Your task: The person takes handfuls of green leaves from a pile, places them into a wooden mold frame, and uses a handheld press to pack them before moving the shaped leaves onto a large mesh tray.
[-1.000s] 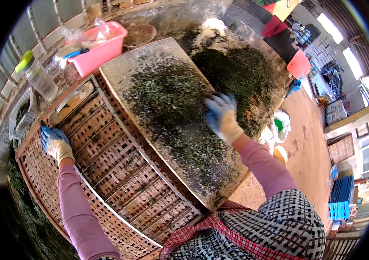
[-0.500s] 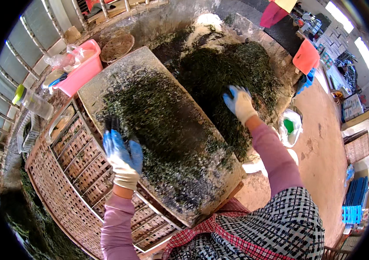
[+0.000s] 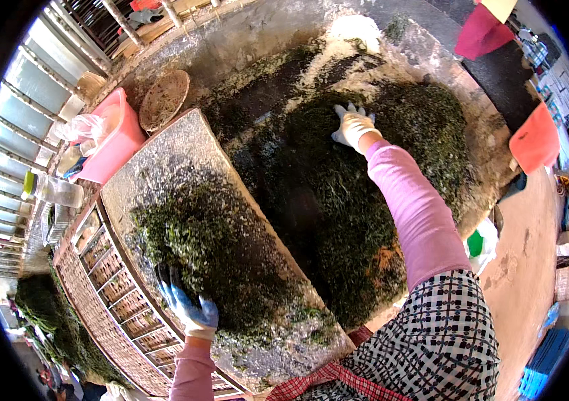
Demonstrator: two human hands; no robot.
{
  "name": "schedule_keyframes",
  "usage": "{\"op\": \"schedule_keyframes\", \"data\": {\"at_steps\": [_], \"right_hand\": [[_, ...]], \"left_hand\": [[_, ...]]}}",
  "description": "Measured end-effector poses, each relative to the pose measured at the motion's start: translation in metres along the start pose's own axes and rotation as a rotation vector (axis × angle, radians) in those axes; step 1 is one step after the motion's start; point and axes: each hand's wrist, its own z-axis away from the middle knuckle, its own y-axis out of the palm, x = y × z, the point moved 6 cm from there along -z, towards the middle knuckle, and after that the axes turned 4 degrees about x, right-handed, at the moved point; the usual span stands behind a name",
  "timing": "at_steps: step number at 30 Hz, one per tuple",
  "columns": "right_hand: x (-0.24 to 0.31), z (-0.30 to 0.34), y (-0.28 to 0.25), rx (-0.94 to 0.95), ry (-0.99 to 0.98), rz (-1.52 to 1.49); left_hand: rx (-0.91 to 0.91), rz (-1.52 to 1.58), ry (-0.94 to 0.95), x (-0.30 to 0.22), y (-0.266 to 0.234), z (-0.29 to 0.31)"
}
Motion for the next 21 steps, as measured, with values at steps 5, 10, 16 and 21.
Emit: {"op": "schedule_keyframes", "data": {"at_steps": [5,10,16,21], "right_hand": [[-0.022,-0.093,0.018,0.103,0.038,-0.091],[0.01,-0.068,-0.002,0.029,-0.001,0.04],[0.021,-0.016,0.026,0.042,-0.318,0.394],[-0.02,0.035,0.021,0.174,-0.248,-1.411]], "left_hand": [[0.115,0.095,-0.204,-0.022,-0.001,-0.041],[0.125,0.101,-0.245,-0.016,-0.001,-0.033],[0.123,0.058,-0.257,-0.015,-0.002,-0.034],[-0.023,-0.031,-0.085,0.013,0.011,0.014]]}}
